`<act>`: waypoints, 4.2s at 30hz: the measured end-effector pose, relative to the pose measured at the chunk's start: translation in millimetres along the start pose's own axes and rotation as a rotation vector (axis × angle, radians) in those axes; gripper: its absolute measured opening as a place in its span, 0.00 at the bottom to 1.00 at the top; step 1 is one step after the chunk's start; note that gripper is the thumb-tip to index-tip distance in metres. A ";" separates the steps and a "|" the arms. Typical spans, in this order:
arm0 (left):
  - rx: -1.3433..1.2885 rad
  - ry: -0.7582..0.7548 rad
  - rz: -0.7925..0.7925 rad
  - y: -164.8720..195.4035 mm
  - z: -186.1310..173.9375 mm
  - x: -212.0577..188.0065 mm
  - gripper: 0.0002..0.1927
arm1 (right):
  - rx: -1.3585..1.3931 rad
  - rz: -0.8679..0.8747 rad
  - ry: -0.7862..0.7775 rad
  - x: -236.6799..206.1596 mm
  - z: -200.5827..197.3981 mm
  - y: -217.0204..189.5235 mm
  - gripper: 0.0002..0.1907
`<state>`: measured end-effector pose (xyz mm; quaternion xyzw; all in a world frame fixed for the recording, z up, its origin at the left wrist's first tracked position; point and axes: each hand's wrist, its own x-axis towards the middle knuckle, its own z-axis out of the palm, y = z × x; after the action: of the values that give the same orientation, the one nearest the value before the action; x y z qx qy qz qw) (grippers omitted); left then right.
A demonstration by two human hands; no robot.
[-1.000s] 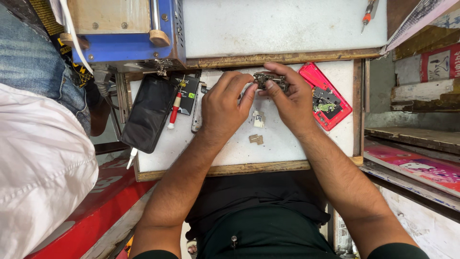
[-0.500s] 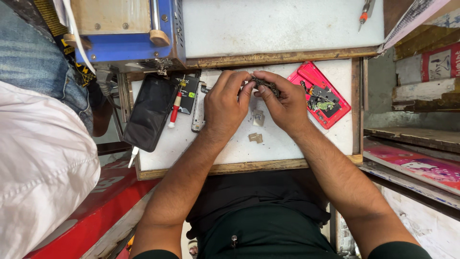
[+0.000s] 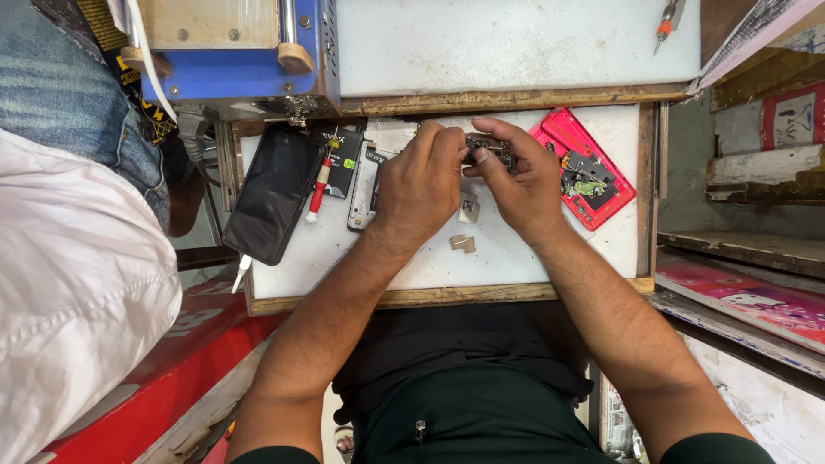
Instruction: The person disassembles a mobile phone, removes the motherboard, and uses a small tool to scrape or clean components on the board. The person then reattaches a ribbon cable and continues to manipulate the motherboard and other small parts on the workbench.
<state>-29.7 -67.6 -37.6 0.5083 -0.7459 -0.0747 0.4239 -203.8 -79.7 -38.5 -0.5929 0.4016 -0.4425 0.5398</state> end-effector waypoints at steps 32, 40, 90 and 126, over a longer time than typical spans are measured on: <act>-0.463 0.038 -0.200 -0.4 -14.3 1.2 0.06 | 0.261 0.028 0.122 8.1 -14.0 -4.8 0.20; -0.512 -0.016 -0.302 3.8 -19.1 4.6 0.09 | 0.323 0.078 0.160 7.6 -14.6 -4.5 0.12; -0.941 -0.174 -0.599 -28.5 -5.2 -0.7 0.02 | 0.419 0.039 0.217 11.7 -21.1 -4.7 0.08; -1.032 0.008 -0.580 -27.3 -5.2 1.2 0.11 | 0.383 0.113 0.173 15.6 -18.1 -1.8 0.08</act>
<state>-7.2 -79.8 -48.4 0.4199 -0.4420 -0.5387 0.5814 -216.7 -99.5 -34.8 -0.4159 0.3875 -0.5291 0.6300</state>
